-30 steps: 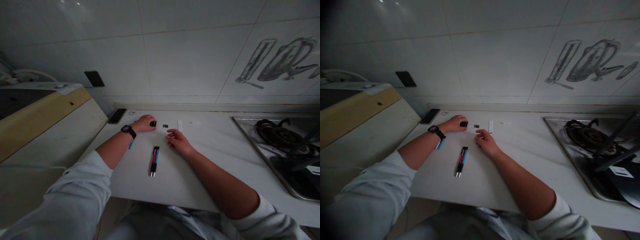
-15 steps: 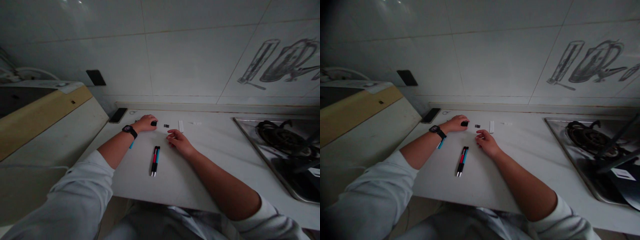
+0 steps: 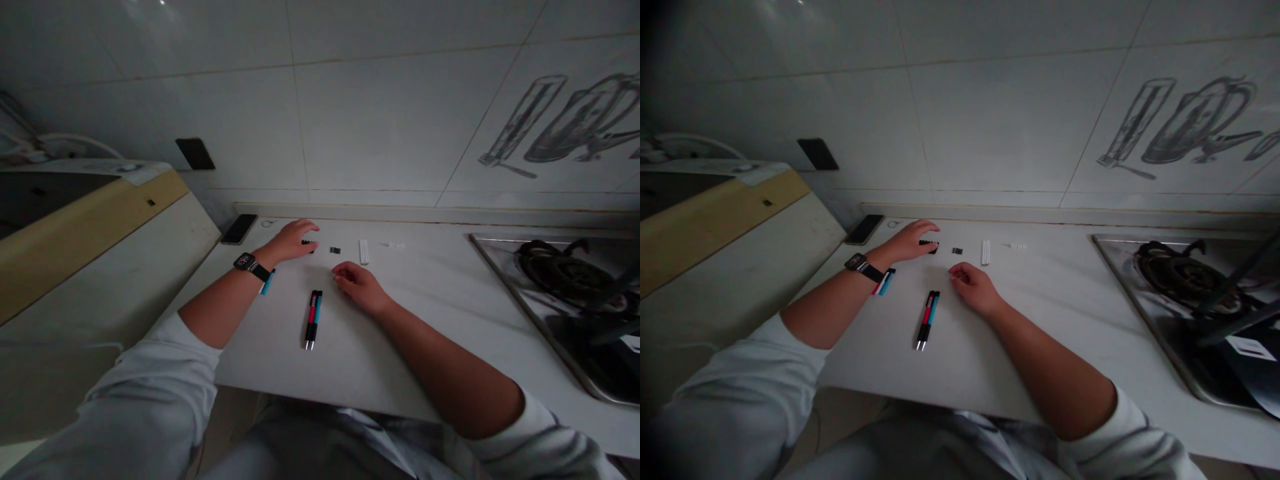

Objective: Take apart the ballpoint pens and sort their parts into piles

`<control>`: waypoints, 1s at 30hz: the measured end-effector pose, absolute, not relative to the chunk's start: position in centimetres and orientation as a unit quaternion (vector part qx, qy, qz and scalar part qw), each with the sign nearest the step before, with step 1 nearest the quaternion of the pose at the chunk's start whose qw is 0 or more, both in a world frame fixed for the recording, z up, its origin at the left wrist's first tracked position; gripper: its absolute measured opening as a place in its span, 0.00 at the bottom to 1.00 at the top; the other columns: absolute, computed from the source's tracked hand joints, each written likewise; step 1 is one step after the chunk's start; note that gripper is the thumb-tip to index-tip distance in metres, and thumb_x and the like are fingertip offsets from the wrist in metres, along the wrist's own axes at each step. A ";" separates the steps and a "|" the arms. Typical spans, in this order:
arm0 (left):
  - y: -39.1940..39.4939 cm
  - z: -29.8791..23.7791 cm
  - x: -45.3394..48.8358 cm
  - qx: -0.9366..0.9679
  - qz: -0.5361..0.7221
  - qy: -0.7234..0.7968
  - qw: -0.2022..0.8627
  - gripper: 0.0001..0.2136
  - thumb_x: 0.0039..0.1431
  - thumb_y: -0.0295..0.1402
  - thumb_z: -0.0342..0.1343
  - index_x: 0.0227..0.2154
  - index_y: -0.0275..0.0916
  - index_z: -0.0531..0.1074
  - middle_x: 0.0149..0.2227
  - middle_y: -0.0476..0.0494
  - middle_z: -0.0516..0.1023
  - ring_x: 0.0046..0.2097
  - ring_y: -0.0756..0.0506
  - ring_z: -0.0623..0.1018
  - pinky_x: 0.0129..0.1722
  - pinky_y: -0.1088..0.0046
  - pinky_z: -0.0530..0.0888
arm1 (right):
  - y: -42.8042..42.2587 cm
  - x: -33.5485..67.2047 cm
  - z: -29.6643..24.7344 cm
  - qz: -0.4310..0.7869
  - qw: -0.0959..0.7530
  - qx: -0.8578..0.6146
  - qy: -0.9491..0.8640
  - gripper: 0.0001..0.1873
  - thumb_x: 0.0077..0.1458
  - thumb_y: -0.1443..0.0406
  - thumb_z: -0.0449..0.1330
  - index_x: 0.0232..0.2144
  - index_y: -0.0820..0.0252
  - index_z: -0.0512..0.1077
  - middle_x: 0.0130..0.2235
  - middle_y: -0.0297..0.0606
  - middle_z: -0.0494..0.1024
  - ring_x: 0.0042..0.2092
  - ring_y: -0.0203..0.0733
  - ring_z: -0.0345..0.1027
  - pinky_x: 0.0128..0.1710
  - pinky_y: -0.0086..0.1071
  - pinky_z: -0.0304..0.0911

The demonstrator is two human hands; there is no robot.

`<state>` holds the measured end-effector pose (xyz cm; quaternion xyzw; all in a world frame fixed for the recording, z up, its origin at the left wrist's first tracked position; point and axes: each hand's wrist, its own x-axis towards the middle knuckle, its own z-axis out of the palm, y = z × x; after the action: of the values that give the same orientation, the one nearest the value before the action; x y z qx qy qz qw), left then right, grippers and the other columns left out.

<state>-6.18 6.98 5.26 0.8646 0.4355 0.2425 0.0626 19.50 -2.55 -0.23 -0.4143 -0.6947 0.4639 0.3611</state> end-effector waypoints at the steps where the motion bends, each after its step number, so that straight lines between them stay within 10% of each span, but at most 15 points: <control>1: 6.0 5.9 -5.8 0.856 0.270 0.437 0.063 0.17 0.60 0.35 0.61 0.52 0.39 0.75 0.56 0.37 0.76 0.59 0.38 0.74 0.63 0.56 0.69 | -2.9 19.5 -0.1 0.420 0.349 -0.403 -0.735 0.10 0.61 0.62 0.58 0.43 0.57 0.74 0.35 0.35 0.76 0.33 0.36 0.68 0.36 0.31 0.65; 12: -1.5 4.3 -1.5 0.716 0.490 0.445 0.221 0.08 0.66 0.31 0.57 0.46 0.39 0.75 0.46 0.41 0.81 0.47 0.46 0.80 0.50 0.66 0.77 | -4.9 19.4 1.3 0.221 0.213 -0.250 -0.919 0.12 0.65 0.67 0.58 0.46 0.57 0.79 0.40 0.41 0.80 0.43 0.42 0.73 0.46 0.34 0.66; 30: -1.6 2.1 -2.3 0.826 0.350 0.418 0.142 0.10 0.66 0.27 0.55 0.48 0.42 0.75 0.44 0.43 0.79 0.39 0.47 0.77 0.45 0.66 0.77 | -5.5 20.1 2.9 0.124 0.133 -0.444 -0.877 0.12 0.58 0.57 0.66 0.41 0.55 0.73 0.38 0.42 0.79 0.36 0.44 0.70 0.32 0.33 0.53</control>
<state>-2.35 -1.63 2.11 0.8263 0.4180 0.3500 0.1417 20.14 -5.53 2.90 -0.4440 -0.8773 0.1245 0.1330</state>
